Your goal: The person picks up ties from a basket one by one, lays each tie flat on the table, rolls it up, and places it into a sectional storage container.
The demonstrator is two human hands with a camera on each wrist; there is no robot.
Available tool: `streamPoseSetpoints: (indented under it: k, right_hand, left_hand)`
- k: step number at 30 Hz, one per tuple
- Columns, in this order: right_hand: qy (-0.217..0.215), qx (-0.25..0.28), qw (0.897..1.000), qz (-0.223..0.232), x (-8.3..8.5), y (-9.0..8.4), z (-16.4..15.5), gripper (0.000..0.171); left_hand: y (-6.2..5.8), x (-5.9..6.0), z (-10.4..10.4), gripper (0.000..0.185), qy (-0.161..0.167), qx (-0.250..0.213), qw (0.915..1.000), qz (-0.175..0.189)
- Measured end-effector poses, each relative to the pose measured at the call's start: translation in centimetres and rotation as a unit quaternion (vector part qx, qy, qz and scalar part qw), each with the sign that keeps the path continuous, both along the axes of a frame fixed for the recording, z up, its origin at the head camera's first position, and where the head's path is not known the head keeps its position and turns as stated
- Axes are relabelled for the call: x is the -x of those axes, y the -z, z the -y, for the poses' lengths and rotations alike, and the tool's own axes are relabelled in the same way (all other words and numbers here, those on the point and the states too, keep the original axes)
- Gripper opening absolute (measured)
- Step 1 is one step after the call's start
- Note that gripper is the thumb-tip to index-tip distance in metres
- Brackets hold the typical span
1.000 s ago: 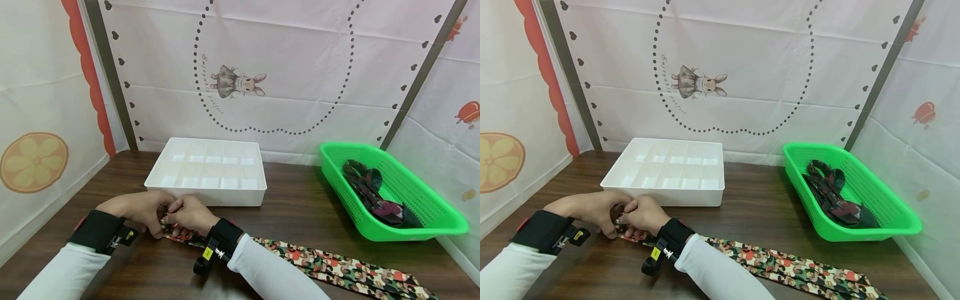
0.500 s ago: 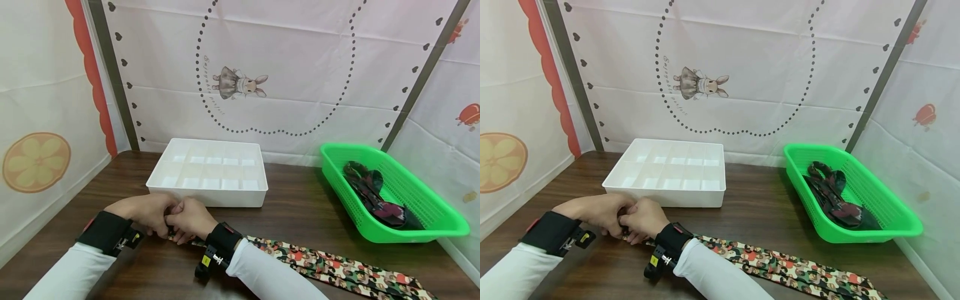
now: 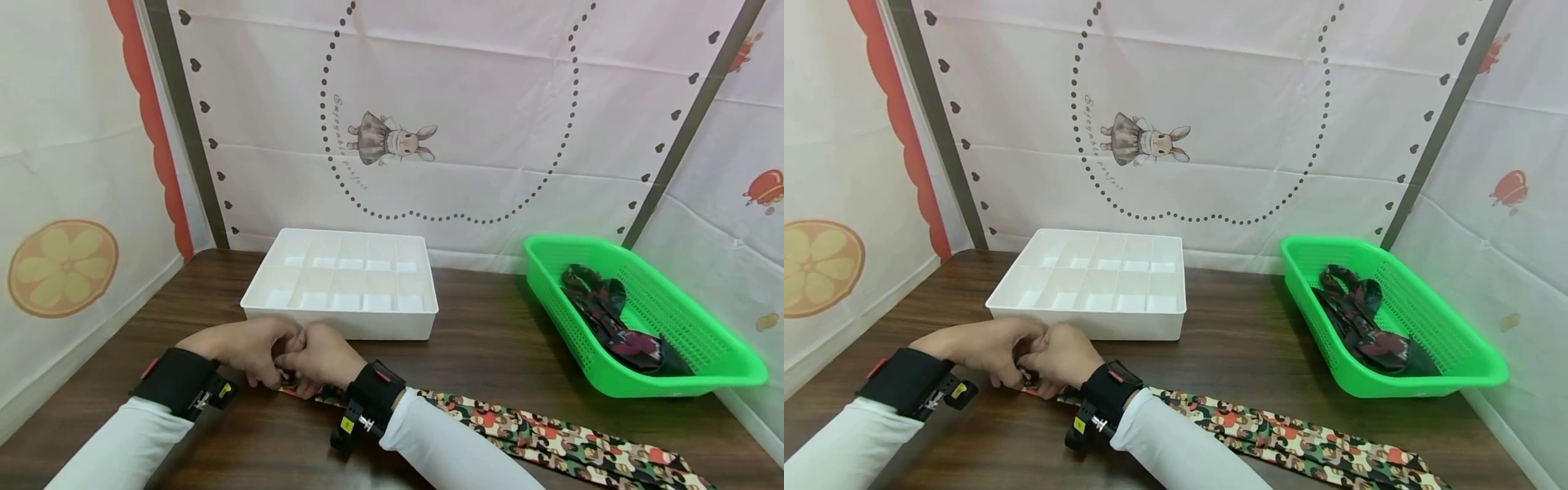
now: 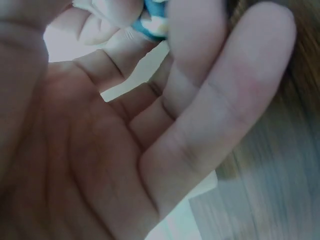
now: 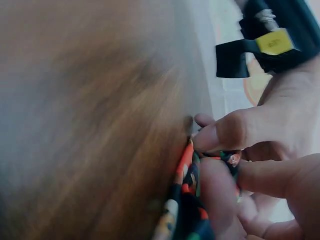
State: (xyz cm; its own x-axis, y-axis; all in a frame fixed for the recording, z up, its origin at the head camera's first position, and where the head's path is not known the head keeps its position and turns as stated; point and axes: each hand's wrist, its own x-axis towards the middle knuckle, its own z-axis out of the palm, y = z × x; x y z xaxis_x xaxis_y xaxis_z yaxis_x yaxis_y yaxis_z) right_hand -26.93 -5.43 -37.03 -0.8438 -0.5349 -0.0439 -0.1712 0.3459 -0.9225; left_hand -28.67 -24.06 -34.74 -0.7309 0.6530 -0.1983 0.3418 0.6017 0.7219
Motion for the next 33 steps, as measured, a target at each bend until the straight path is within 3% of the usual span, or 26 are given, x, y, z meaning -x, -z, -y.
streamPoseSetpoints:
  k: [3,6,9,13,19,27,33]
  right_hand:
    - [0.0,-0.025,0.999,-0.043,-0.3,-0.1,0.0,0.048]
    - [0.0,-0.026,0.999,-0.048,-0.5,0.2,0.0,0.048]
    - [0.005,-0.021,0.999,-0.033,-0.6,0.4,-0.1,0.044]
    - [0.005,-0.004,1.0,0.013,-0.4,0.4,-0.5,0.039]
    - [-0.025,0.033,0.997,0.071,-0.1,0.3,-1.8,0.033]
    - [0.006,-0.049,0.999,-0.009,-0.4,-0.2,-2.5,0.044]
    - [0.022,-0.02,0.999,0.011,-0.8,0.1,-2.4,0.039]
  left_hand:
    - [0.1,-0.1,-0.5,0.038,-0.01,0.013,0.9999,-0.001]
    - [0.1,-0.4,-0.9,0.038,-0.027,0.033,0.9991,-0.002]
    - [-0.1,-0.6,-1.1,0.039,-0.033,0.048,0.9982,-0.011]
    - [-0.5,-0.7,-0.9,0.046,-0.017,0.039,0.999,-0.014]
    - [-0.5,-0.5,-1.0,0.043,-0.001,0.022,0.9996,-0.018]
    - [0.0,-1.0,-2.6,0.039,-0.019,0.039,0.9976,-0.054]
    - [-0.3,-1.8,-3.4,0.041,-0.027,0.083,0.9911,-0.1]
